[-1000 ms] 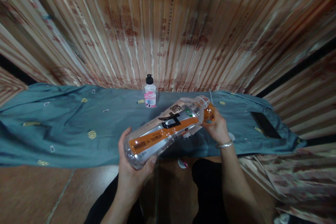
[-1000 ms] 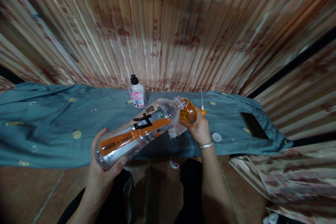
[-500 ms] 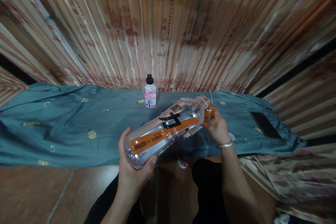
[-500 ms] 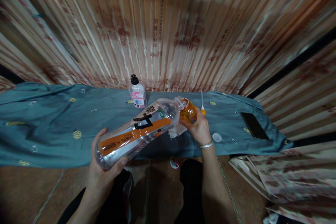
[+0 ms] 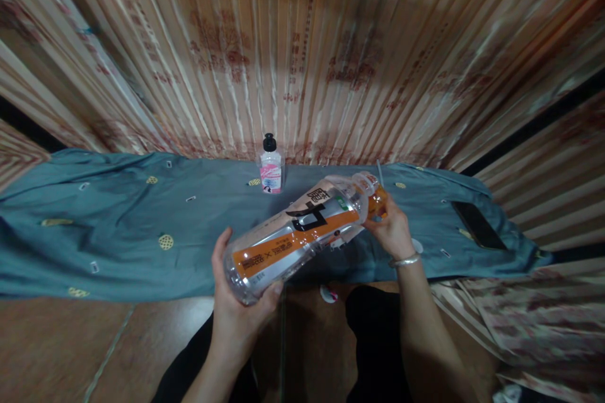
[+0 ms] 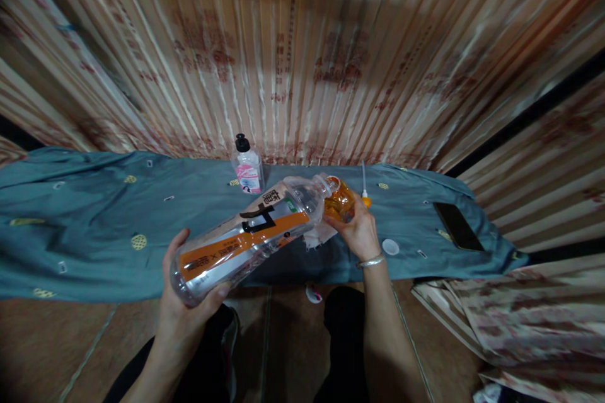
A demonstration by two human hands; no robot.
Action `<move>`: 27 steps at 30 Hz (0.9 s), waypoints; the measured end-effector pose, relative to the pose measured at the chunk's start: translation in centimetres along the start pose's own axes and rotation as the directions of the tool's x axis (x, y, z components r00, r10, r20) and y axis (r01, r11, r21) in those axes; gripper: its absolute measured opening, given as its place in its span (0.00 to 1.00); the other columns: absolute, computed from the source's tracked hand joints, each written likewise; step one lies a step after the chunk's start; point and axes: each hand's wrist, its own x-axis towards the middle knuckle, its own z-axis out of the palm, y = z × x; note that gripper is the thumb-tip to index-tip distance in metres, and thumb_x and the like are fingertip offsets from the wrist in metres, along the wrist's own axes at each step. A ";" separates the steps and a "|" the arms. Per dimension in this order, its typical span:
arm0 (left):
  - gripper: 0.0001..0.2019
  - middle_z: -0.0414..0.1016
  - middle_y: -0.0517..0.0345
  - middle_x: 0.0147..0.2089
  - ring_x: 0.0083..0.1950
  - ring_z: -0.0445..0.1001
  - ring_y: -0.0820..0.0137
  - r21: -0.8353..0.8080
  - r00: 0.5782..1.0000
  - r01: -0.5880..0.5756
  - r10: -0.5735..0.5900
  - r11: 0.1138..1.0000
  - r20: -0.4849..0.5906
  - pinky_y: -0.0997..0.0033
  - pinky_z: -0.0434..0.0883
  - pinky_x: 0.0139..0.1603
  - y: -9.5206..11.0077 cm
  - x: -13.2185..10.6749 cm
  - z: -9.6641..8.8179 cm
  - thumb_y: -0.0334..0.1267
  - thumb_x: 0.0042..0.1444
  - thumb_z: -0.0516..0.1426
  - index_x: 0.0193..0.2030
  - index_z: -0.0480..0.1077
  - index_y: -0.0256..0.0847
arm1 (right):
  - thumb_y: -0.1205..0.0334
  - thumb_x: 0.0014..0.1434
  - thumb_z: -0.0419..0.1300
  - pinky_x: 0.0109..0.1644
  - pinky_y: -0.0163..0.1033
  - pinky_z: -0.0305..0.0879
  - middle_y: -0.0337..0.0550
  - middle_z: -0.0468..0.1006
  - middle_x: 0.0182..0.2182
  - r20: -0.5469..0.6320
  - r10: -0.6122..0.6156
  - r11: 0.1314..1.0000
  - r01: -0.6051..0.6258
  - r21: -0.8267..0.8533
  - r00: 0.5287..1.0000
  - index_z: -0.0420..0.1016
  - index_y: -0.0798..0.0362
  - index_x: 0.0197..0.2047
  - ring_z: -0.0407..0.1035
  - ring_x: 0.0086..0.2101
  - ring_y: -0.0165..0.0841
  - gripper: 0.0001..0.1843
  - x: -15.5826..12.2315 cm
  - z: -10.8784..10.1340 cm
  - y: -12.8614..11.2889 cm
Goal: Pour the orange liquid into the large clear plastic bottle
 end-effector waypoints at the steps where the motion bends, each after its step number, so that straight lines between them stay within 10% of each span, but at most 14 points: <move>1: 0.58 0.82 0.47 0.54 0.52 0.86 0.54 0.004 1.000 -0.004 0.004 1.000 -0.002 0.51 0.81 0.59 0.0 0.0 0.0 0.57 0.44 0.75 0.77 0.53 0.44 | 0.33 0.52 0.68 0.37 0.44 0.74 0.45 0.84 0.38 -0.002 -0.001 1.000 0.001 0.002 1.000 0.76 0.52 0.58 0.73 0.31 0.39 0.39 0.0 0.0 0.0; 27: 0.47 0.84 0.50 0.52 0.49 0.86 0.56 -0.061 1.000 -0.024 0.023 0.998 -0.017 0.57 0.83 0.53 0.4 -0.2 0.6 0.54 0.43 0.76 0.66 0.63 0.43 | 0.33 0.53 0.68 0.40 0.48 0.77 0.48 0.85 0.39 -0.003 0.013 1.000 -0.013 0.009 1.000 0.76 0.53 0.58 0.77 0.33 0.42 0.39 0.0 -0.3 -0.4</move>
